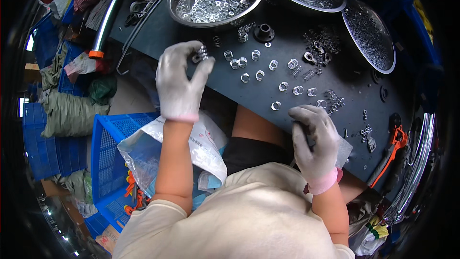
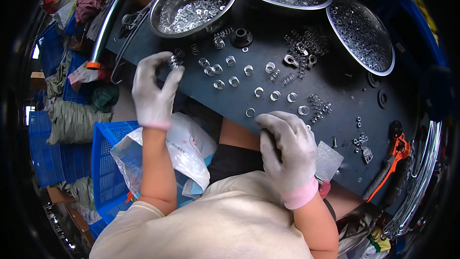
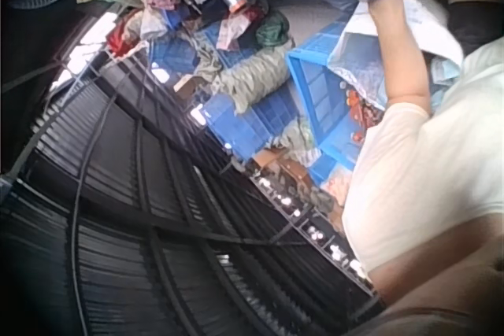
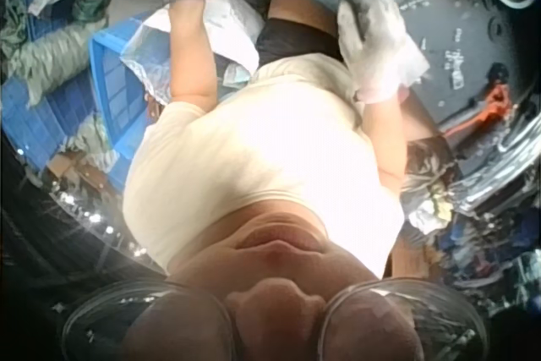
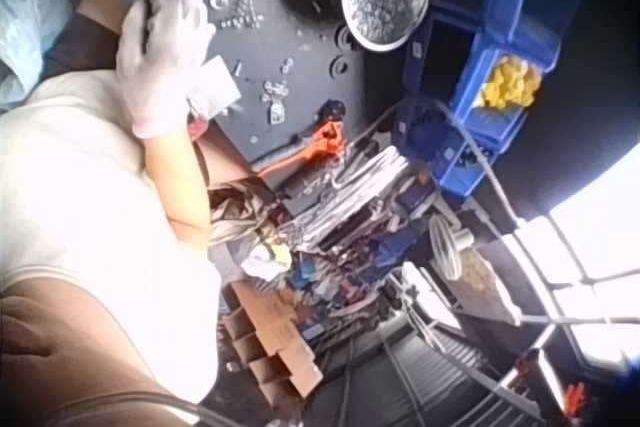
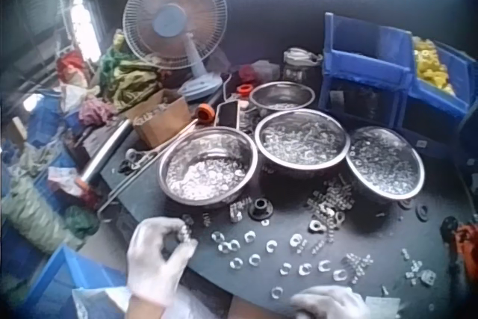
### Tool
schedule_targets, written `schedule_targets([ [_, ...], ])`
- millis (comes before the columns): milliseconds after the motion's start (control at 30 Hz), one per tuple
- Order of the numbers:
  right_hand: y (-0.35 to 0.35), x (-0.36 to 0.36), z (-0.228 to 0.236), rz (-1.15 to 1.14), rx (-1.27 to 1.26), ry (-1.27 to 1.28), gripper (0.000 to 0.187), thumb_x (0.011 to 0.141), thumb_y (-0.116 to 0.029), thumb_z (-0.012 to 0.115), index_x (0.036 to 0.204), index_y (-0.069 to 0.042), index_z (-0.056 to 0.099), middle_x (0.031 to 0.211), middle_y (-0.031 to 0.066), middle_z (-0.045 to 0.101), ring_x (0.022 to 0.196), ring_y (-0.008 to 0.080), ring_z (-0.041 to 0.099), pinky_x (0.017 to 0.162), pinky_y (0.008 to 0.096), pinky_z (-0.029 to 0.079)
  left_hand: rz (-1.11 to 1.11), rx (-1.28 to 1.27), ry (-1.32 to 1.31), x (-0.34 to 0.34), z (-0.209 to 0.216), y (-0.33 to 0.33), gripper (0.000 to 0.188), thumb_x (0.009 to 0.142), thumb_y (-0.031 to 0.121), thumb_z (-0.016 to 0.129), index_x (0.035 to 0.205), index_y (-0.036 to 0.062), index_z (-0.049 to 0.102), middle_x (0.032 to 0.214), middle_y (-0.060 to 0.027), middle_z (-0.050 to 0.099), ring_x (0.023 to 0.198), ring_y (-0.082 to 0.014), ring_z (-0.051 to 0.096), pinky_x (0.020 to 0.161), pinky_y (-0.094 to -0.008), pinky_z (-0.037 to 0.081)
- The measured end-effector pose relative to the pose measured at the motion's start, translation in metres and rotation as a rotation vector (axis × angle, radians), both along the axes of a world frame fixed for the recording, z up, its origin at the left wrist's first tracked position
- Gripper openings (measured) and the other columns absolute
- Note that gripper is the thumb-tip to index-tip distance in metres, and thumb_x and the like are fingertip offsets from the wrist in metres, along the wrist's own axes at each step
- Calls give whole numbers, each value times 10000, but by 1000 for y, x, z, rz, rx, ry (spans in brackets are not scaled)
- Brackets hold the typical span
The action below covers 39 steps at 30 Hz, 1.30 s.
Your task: The recorder is assembling a manual applicator tool using springs, screws, and a pneumatic driver on an industrial workbench.
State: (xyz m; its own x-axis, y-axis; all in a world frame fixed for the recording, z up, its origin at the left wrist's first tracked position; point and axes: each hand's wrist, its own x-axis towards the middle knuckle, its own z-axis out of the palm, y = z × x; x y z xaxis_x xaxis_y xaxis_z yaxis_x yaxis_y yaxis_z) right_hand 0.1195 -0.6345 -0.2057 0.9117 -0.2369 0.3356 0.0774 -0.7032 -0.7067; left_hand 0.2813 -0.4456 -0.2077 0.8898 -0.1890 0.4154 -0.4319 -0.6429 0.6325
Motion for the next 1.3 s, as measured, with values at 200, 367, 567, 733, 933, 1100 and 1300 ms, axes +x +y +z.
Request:
schedule_targets([
  [200,3,0,13,20,679,225,266,850,-35,590,1106,33,612,890,75,659,726,57,579,662,215,475,-645,-408,581,-57,25,-18,308,702,26,747,989,-29,649,908,-83,638,794,-131,615,708,-265,503],
  [367,5,-2,9,108,788,201,278,888,-119,611,1102,58,595,928,73,654,804,85,595,737,234,493,-663,-353,489,-61,16,-29,354,659,24,801,988,16,670,928,-88,629,775,-132,614,680,-250,500],
  [567,-2,2,18,71,1256,370,271,902,-162,605,1062,56,588,924,52,635,867,94,581,796,241,484,-754,-303,344,-62,11,-37,365,662,9,795,1007,24,677,958,-83,614,802,-140,615,683,-251,511],
  [733,-5,4,15,110,1328,320,293,898,-132,590,1115,60,547,1038,98,600,933,136,595,859,301,522,-646,-350,323,-73,16,-45,355,682,-40,751,1024,27,681,973,-85,611,818,-154,619,691,-250,515],
  [933,-3,3,11,-9,1179,247,253,913,-174,598,1052,39,600,909,47,631,814,76,568,725,209,471,-772,-216,105,-65,13,-45,305,701,-64,724,992,9,670,958,-111,644,821,-155,628,638,-248,512],
  [1100,-1,0,8,-56,797,168,275,931,-231,596,1002,34,625,824,37,673,712,55,581,651,202,477,-691,-283,259,-71,5,-50,171,834,41,671,989,-11,621,934,-103,609,771,-161,604,661,-246,485],
  [1300,0,0,9,-96,804,135,265,902,-233,646,955,27,638,803,53,691,711,67,619,656,224,505,-772,-276,94,-70,1,-55,206,838,-1,632,1029,21,559,961,-139,577,725,-281,592,654,-358,499],
])
